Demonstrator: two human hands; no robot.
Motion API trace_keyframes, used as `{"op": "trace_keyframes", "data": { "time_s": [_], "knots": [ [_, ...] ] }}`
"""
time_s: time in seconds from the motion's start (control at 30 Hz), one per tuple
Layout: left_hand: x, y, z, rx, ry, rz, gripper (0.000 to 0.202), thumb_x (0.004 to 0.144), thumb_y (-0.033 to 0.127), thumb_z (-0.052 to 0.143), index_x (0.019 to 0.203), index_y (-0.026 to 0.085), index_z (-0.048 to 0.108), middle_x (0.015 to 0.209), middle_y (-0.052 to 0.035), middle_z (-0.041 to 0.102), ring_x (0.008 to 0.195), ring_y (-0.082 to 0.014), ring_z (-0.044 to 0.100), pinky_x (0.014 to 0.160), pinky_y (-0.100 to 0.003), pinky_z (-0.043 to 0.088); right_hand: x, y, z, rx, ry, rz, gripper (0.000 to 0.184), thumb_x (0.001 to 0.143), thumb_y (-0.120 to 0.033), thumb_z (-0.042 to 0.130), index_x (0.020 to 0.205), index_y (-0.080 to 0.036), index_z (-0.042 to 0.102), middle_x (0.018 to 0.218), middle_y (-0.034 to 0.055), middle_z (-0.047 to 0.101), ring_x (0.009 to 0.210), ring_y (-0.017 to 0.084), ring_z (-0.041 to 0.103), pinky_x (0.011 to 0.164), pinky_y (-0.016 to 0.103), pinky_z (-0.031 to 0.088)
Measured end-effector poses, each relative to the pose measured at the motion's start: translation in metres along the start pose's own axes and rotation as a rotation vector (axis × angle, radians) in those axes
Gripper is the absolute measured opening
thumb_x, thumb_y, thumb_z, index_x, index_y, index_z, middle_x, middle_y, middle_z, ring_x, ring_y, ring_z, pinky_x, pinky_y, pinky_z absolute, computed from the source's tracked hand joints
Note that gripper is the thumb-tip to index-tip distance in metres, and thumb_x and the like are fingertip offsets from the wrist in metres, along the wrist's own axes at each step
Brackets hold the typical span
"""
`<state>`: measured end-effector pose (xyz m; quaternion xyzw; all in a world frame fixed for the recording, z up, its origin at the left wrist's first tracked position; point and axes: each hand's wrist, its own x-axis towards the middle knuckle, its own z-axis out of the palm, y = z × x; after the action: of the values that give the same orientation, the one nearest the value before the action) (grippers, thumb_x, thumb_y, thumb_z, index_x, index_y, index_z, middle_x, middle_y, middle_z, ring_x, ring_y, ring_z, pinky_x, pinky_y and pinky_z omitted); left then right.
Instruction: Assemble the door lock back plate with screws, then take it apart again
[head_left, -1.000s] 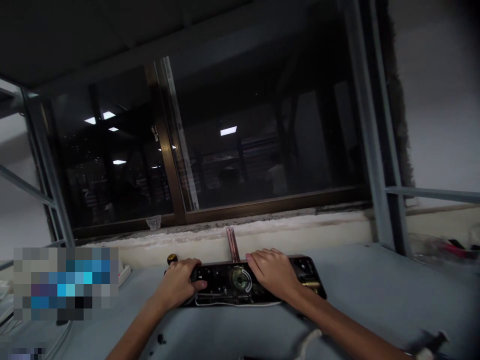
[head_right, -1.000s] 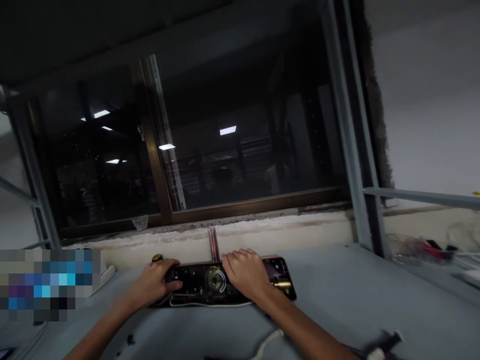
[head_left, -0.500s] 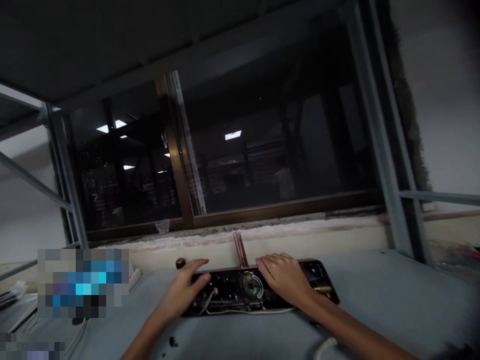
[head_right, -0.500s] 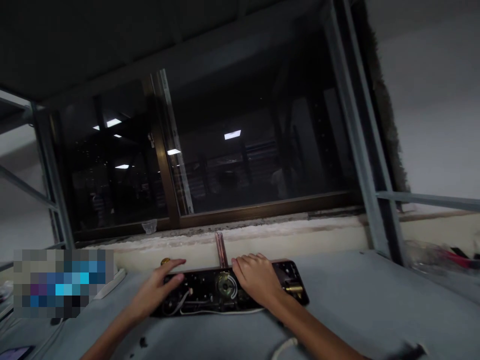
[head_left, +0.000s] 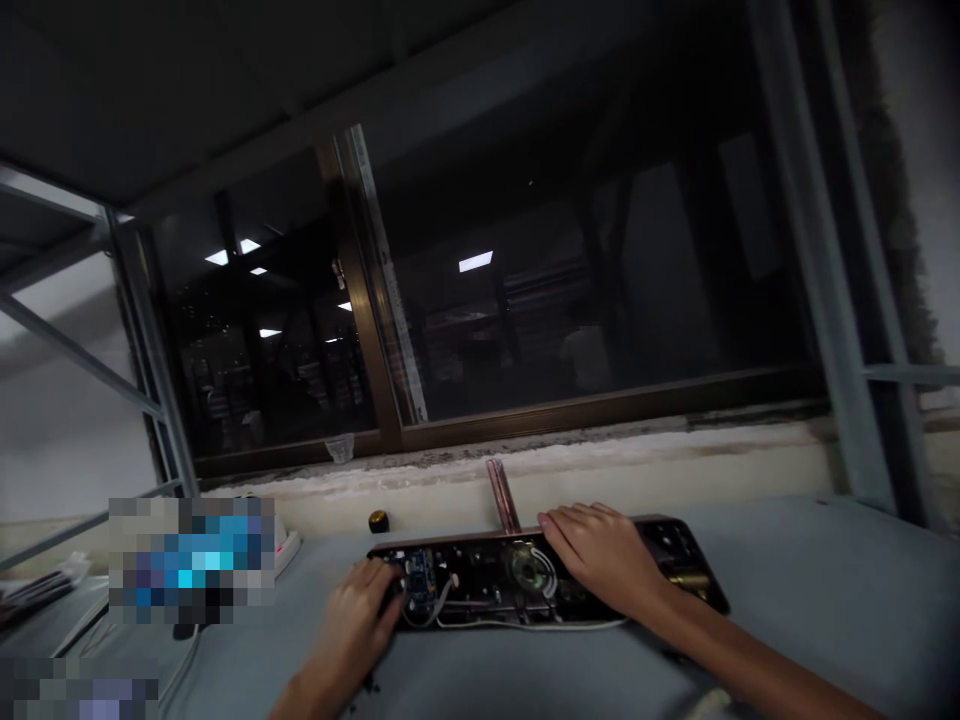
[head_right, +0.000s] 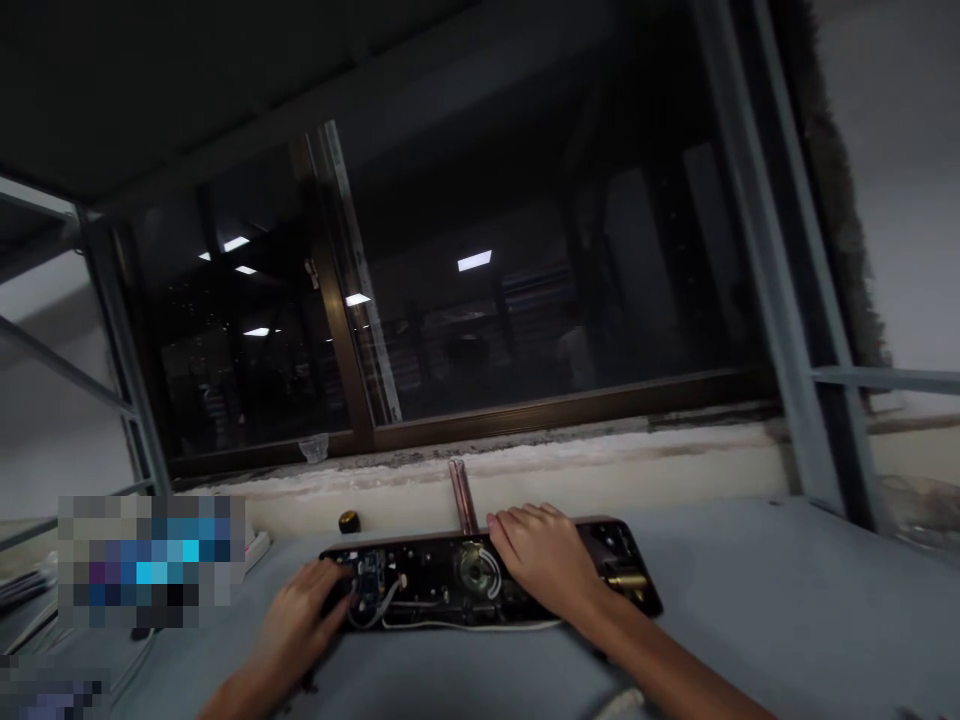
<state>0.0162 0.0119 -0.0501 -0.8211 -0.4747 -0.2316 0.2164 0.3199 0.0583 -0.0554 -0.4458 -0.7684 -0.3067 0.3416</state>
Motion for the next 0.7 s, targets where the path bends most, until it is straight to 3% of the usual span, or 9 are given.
{"op": "trace_keyframes", "data": {
  "time_s": [0.27, 0.53, 0.7],
  "knots": [
    [0.007, 0.011, -0.008, 0.119, 0.114, 0.081, 0.025, 0.088, 0.02, 0.035, 0.082, 0.019, 0.059, 0.073, -0.0034, 0.063, 0.069, -0.0179, 0.058, 0.062, -0.031, 0.045, 0.001, -0.003, -0.006, -0.002, -0.019, 0.011, 0.03, 0.086, -0.016, 0.037, 0.067, -0.018, 0.06, 0.064, 0.0004, 0.063, 0.061, 0.017, 0.057, 0.059, 0.029, 0.028],
    [0.016, 0.012, -0.006, 0.182, 0.152, 0.18, 0.023, 0.086, 0.014, 0.037, 0.085, 0.018, 0.06, 0.077, -0.0039, 0.061, 0.071, -0.0179, 0.054, 0.062, -0.03, 0.04, 0.003, -0.004, -0.008, -0.007, -0.036, 0.022, 0.025, 0.085, -0.014, 0.043, 0.069, -0.018, 0.061, 0.066, 0.0002, 0.064, 0.062, 0.016, 0.057, 0.06, 0.028, 0.028],
    [0.015, 0.009, -0.004, 0.227, 0.2, 0.173, 0.024, 0.086, 0.013, 0.037, 0.084, 0.019, 0.06, 0.076, -0.0032, 0.06, 0.071, -0.0174, 0.052, 0.066, -0.03, 0.037, 0.003, -0.004, -0.007, -0.004, -0.032, 0.024, 0.025, 0.084, -0.014, 0.043, 0.068, -0.018, 0.061, 0.065, -0.0005, 0.064, 0.061, 0.016, 0.057, 0.06, 0.029, 0.027]
  ]
}}
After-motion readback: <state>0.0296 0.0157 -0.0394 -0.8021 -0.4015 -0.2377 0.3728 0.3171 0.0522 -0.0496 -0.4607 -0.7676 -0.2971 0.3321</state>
